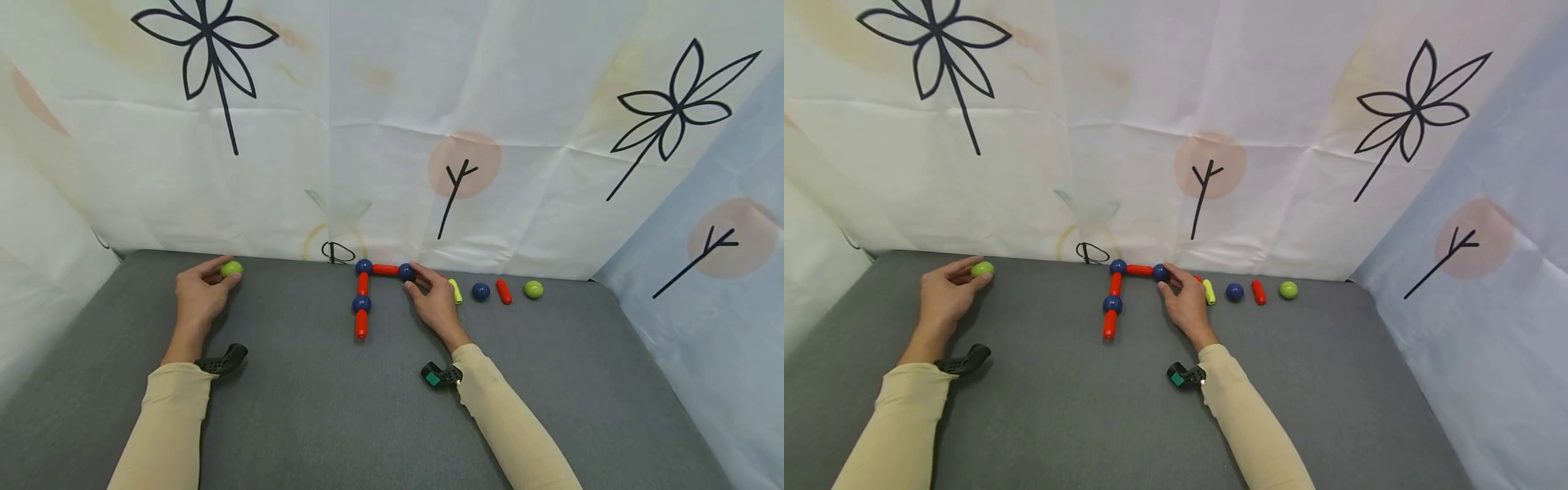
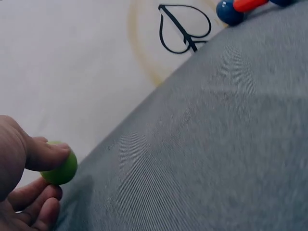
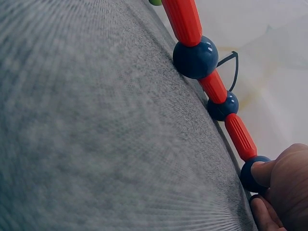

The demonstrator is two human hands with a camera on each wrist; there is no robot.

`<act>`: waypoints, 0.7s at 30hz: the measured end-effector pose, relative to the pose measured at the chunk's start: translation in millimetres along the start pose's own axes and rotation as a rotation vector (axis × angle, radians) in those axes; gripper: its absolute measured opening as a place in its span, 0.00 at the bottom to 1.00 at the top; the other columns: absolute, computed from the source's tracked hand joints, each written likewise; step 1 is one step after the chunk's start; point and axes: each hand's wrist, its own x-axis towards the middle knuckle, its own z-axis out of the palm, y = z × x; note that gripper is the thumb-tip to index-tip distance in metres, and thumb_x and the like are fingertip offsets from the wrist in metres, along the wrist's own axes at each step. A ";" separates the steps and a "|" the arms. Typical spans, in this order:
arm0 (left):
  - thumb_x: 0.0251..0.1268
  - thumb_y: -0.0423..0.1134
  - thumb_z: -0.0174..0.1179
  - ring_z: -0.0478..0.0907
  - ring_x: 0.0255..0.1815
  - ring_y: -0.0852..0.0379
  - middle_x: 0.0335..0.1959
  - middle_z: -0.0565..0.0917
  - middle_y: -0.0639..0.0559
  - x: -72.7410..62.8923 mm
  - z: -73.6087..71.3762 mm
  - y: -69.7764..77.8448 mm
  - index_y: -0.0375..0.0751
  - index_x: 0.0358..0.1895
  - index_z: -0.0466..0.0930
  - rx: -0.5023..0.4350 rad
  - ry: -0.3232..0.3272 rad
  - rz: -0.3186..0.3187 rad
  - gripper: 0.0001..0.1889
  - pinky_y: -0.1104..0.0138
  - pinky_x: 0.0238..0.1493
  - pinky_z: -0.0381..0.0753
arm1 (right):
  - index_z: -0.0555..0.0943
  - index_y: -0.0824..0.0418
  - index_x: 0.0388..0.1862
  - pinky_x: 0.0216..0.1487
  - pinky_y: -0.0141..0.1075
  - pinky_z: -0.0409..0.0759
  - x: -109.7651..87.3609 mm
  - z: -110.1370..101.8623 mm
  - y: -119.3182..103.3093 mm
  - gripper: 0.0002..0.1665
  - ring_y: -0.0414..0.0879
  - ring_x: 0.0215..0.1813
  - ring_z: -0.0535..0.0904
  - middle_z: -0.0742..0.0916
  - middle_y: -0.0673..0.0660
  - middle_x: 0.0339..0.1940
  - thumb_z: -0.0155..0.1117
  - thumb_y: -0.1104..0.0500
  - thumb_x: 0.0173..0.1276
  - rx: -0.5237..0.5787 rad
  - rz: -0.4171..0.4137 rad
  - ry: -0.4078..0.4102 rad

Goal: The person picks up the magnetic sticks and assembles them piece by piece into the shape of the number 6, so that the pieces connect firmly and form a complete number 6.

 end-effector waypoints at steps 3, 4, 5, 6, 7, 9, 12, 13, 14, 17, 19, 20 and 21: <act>0.72 0.37 0.65 0.75 0.52 0.56 0.61 0.79 0.36 -0.7 -1.0 4.9 0.39 0.68 0.77 -0.012 -0.073 0.025 0.24 0.76 0.41 0.71 | 0.80 0.64 0.66 0.60 0.44 0.79 -0.6 -0.4 -0.3 0.26 0.56 0.60 0.83 0.81 0.64 0.65 0.69 0.68 0.69 0.001 -0.006 0.002; 0.72 0.38 0.65 0.76 0.54 0.53 0.62 0.79 0.35 -0.9 -1.4 6.8 0.38 0.68 0.77 -0.020 -0.112 0.036 0.24 0.75 0.41 0.72 | 0.80 0.64 0.66 0.60 0.44 0.79 -0.7 -0.4 -0.5 0.26 0.56 0.60 0.83 0.81 0.64 0.65 0.69 0.68 0.69 0.000 -0.007 0.002; 0.72 0.38 0.65 0.76 0.57 0.49 0.62 0.78 0.34 -1.4 -2.0 9.1 0.37 0.69 0.76 -0.023 -0.163 0.046 0.24 0.74 0.42 0.73 | 0.80 0.64 0.66 0.60 0.44 0.79 -0.8 -0.5 -0.6 0.26 0.56 0.60 0.83 0.81 0.64 0.65 0.69 0.68 0.69 -0.002 -0.007 0.003; 0.72 0.39 0.65 0.75 0.60 0.45 0.63 0.77 0.33 -1.9 -2.8 11.6 0.36 0.69 0.76 -0.026 -0.226 0.060 0.25 0.73 0.44 0.73 | 0.80 0.64 0.66 0.60 0.44 0.79 -0.8 -0.5 -0.7 0.26 0.56 0.60 0.83 0.81 0.64 0.65 0.69 0.68 0.69 -0.003 -0.005 0.003; 0.73 0.39 0.64 0.75 0.62 0.42 0.64 0.77 0.33 -2.5 -3.6 14.2 0.35 0.69 0.75 -0.026 -0.296 0.079 0.25 0.71 0.45 0.75 | 0.80 0.64 0.66 0.60 0.44 0.79 -0.8 -0.6 -0.7 0.26 0.56 0.60 0.83 0.81 0.63 0.65 0.69 0.68 0.69 -0.004 -0.003 0.004; 0.73 0.39 0.64 0.74 0.64 0.39 0.65 0.76 0.32 -4.0 -4.2 20.2 0.34 0.70 0.74 -0.028 -0.435 0.115 0.25 0.64 0.50 0.76 | 0.80 0.63 0.66 0.60 0.43 0.79 -0.6 -0.5 -0.8 0.26 0.56 0.60 0.83 0.81 0.63 0.66 0.69 0.67 0.69 -0.004 0.004 0.003; 0.73 0.39 0.64 0.75 0.64 0.39 0.64 0.78 0.33 -7.8 -2.3 30.6 0.34 0.69 0.75 -0.023 -0.603 0.178 0.26 0.57 0.55 0.76 | 0.80 0.63 0.66 0.61 0.43 0.78 -0.4 -0.2 -0.3 0.26 0.56 0.60 0.83 0.81 0.63 0.65 0.69 0.68 0.69 -0.001 0.008 0.003; 0.72 0.39 0.65 0.76 0.63 0.39 0.63 0.79 0.33 -9.2 -0.7 34.2 0.33 0.69 0.75 -0.029 -0.641 0.198 0.25 0.56 0.56 0.77 | 0.80 0.63 0.66 0.61 0.43 0.78 -0.3 -0.1 -0.3 0.26 0.56 0.60 0.83 0.81 0.63 0.65 0.69 0.68 0.69 -0.002 0.008 0.002; 0.71 0.39 0.66 0.77 0.62 0.40 0.62 0.80 0.34 -10.7 1.2 37.7 0.33 0.68 0.76 -0.036 -0.673 0.210 0.26 0.56 0.56 0.77 | 0.80 0.63 0.66 0.60 0.44 0.78 -0.1 0.0 -0.3 0.26 0.56 0.60 0.83 0.81 0.63 0.65 0.69 0.68 0.69 -0.003 0.007 0.002; 0.68 0.37 0.68 0.79 0.60 0.44 0.59 0.82 0.36 -14.4 7.9 46.8 0.31 0.65 0.78 -0.064 -0.769 0.240 0.25 0.62 0.54 0.79 | 0.80 0.63 0.66 0.61 0.44 0.78 0.0 0.2 -0.3 0.26 0.56 0.60 0.83 0.81 0.63 0.66 0.69 0.67 0.69 -0.002 0.007 0.001; 0.67 0.34 0.68 0.81 0.57 0.46 0.57 0.83 0.37 -16.5 13.4 51.3 0.30 0.63 0.79 -0.092 -0.846 0.259 0.23 0.65 0.52 0.80 | 0.80 0.63 0.66 0.61 0.44 0.78 0.1 0.2 -0.5 0.26 0.56 0.60 0.83 0.81 0.63 0.66 0.69 0.67 0.69 -0.002 0.008 0.000; 0.66 0.33 0.69 0.81 0.56 0.47 0.56 0.84 0.37 -17.7 16.4 53.3 0.30 0.62 0.80 -0.105 -0.889 0.265 0.22 0.65 0.51 0.80 | 0.80 0.63 0.66 0.61 0.44 0.78 0.1 0.2 -0.4 0.26 0.56 0.60 0.83 0.81 0.63 0.66 0.69 0.68 0.69 0.001 0.009 -0.001; 0.65 0.32 0.69 0.82 0.56 0.47 0.55 0.84 0.38 -18.8 19.6 55.0 0.29 0.61 0.81 -0.120 -0.937 0.269 0.22 0.66 0.52 0.81 | 0.80 0.63 0.66 0.61 0.44 0.78 0.1 0.2 -0.2 0.26 0.56 0.60 0.83 0.81 0.63 0.66 0.69 0.67 0.69 0.002 0.010 -0.001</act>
